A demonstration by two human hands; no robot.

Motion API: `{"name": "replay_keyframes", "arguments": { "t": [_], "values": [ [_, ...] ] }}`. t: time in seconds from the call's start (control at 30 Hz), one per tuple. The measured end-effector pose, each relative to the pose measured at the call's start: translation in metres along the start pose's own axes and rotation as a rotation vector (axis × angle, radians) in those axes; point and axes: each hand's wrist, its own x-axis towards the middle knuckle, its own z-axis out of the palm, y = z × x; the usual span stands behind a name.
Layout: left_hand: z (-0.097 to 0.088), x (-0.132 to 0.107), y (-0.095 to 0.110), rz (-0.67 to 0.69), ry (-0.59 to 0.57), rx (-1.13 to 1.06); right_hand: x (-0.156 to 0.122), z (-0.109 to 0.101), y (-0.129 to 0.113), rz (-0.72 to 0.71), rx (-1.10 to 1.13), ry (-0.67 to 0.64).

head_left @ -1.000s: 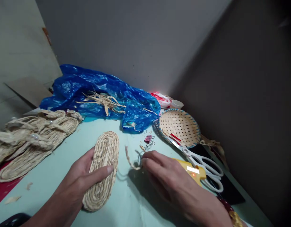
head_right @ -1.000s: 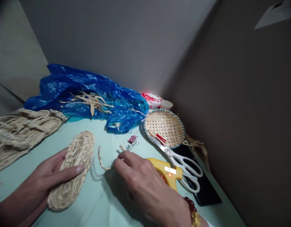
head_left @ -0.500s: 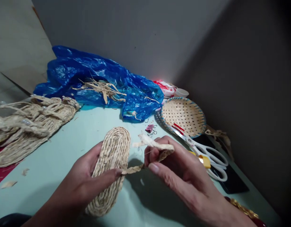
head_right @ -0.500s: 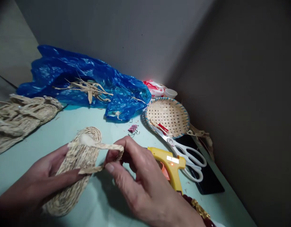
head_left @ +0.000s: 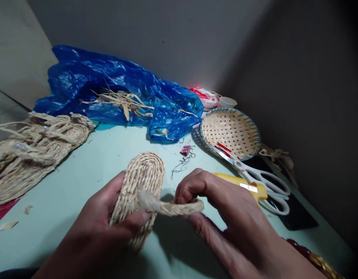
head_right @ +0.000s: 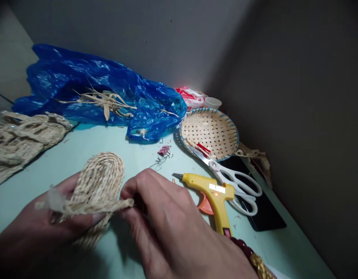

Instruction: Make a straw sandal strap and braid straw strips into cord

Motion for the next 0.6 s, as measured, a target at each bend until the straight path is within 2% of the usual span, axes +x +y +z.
{"name": "replay_keyframes", "arguments": {
  "t": [0.1, 0.3, 0.6],
  "values": [
    [0.0, -0.001, 0.001, -0.004, 0.019, 0.042, -0.001, 0.002, 0.0, -0.013, -0.03, 0.028],
    [-0.002, -0.001, 0.0, -0.014, -0.028, 0.071, -0.001, 0.006, -0.007, -0.021, -0.067, 0.097],
    [-0.002, 0.0, -0.002, 0.057, -0.025, 0.117, 0.0, 0.002, -0.012, 0.019, -0.02, 0.003]
  ]
}}
